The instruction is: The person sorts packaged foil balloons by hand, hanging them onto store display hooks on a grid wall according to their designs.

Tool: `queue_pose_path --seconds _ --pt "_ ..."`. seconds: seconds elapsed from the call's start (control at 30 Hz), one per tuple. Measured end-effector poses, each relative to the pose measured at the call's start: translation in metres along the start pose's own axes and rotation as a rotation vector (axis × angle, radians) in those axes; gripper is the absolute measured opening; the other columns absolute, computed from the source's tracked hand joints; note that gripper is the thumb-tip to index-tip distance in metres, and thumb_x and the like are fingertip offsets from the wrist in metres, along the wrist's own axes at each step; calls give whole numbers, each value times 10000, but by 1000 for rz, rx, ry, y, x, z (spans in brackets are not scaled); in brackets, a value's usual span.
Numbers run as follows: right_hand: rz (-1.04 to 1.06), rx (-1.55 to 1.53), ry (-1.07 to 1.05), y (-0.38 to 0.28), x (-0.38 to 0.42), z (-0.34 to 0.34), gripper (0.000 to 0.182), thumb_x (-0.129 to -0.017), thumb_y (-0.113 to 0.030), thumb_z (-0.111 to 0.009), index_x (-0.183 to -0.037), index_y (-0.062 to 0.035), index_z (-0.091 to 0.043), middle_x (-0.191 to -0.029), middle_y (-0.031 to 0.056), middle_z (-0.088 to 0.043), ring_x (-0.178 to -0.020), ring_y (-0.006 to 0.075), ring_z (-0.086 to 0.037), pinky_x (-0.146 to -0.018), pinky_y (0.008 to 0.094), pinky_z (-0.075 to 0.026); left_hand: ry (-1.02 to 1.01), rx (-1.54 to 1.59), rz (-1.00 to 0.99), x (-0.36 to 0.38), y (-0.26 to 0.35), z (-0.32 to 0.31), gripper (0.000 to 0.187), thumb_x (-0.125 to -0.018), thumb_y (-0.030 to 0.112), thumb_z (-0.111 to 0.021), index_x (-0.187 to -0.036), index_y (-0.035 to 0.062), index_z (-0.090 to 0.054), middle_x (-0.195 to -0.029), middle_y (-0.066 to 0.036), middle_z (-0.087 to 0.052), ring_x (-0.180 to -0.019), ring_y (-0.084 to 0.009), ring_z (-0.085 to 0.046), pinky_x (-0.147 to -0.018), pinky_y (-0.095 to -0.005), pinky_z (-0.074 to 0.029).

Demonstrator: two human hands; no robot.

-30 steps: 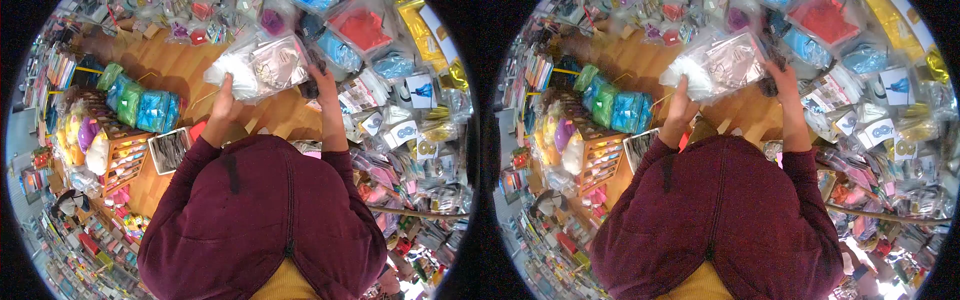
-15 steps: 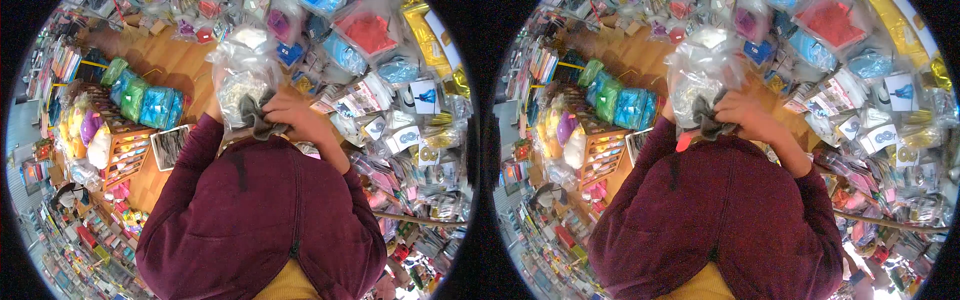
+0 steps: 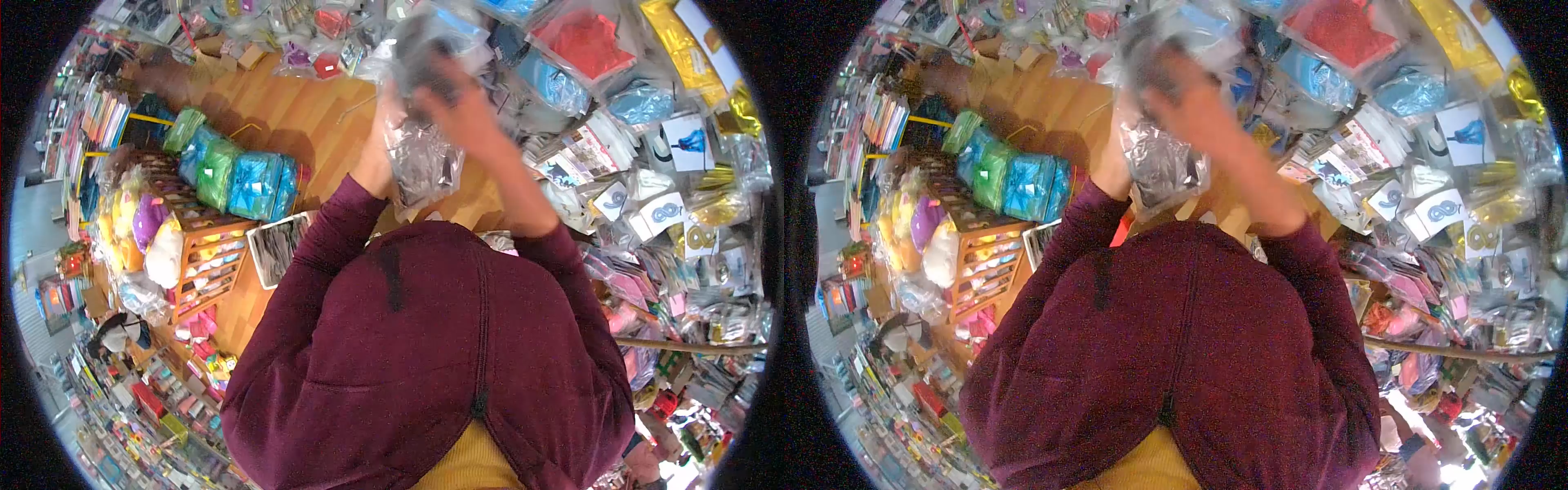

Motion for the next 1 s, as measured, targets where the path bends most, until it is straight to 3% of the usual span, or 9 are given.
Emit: queue_pose_path --seconds 0.07,0.3,0.4,0.43,0.53,0.63,0.73,0.9,1.0 --pt "248 -136 -126 -12 20 -38 484 -754 -194 -578 -1207 -80 -454 -1315 131 -373 -1185 301 -381 -1002 392 -282 122 -669 -242 7 13 -1 569 -877 473 -352 -1237 33 -364 -1130 -181 -483 -995 -314 -506 -831 -400 -456" --pt "317 -475 -140 -15 88 -58 467 -719 4 -546 -1177 -51 -479 -1300 179 -375 -1158 335 -396 -972 386 -314 339 454 6 -25 10 73 588 -861 493 -313 -1211 29 -401 -1139 -173 -477 -975 -313 -512 -792 -427 -462" --pt "128 -515 -427 -4 106 -76 334 -768 -35 -551 -1102 -27 -535 -1155 132 -515 -1009 279 -528 -883 354 -403 -55 454 -61 -44 21 99 486 -910 335 -251 -1215 -25 -367 -1179 -236 -436 -998 -341 -500 -843 -430 -451" --pt "-140 -514 -329 13 102 -74 323 -789 -62 -549 -1108 -21 -525 -1117 119 -535 -969 273 -549 -857 341 -419 -277 626 -102 -44 33 84 492 -910 337 -238 -1207 -31 -374 -1171 -243 -443 -992 -350 -502 -834 -441 -455" --pt "-767 -1040 243 56 89 -55 317 -844 -138 -527 -1121 12 -495 -1072 94 -559 -900 236 -581 -803 315 -442 106 353 -204 -49 37 94 491 -892 350 -293 -1184 -29 -401 -1115 -232 -483 -957 -351 -523 -807 -463 -461" --pt "-656 -1393 330 28 55 -20 306 -865 -165 -500 -1112 15 -501 -1068 94 -562 -948 206 -560 -805 318 -433 215 224 -236 -40 32 85 482 -897 356 -292 -1169 -25 -410 -1082 -207 -505 -946 -350 -534 -785 -470 -470" --pt "-783 -497 31 -10 53 -37 292 -853 -150 -520 -1103 0 -512 -1061 82 -557 -969 175 -532 -833 314 -415 240 405 -190 -35 21 75 483 -900 361 -297 -1173 -23 -407 -1086 -202 -503 -953 -341 -532 -787 -458 -471" --pt "-466 -845 -120 -3 84 -81 276 -833 -123 -549 -1082 -9 -522 -1015 56 -564 -943 152 -516 -846 298 -397 247 629 -193 -42 36 58 485 -903 367 -304 -1179 -20 -403 -1091 -195 -500 -962 -329 -529 -790 -442 -473" --pt "-561 -814 -136 13 90 -63 265 -825 -110 -555 -1068 -9 -527 -989 46 -570 -922 145 -516 -834 289 -399 439 -185 -251 -24 61 45 477 -908 373 -321 -1172 -14 -411 -1076 -164 -511 -939 -294 -540 -769 -401 -476"
Point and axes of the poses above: each hand's wrist, its own x-axis away from the middle knuckle, its own z-axis out of the back of the hand, y = z × x, the point moved 5 cm from there along -x, towards the middle knuckle
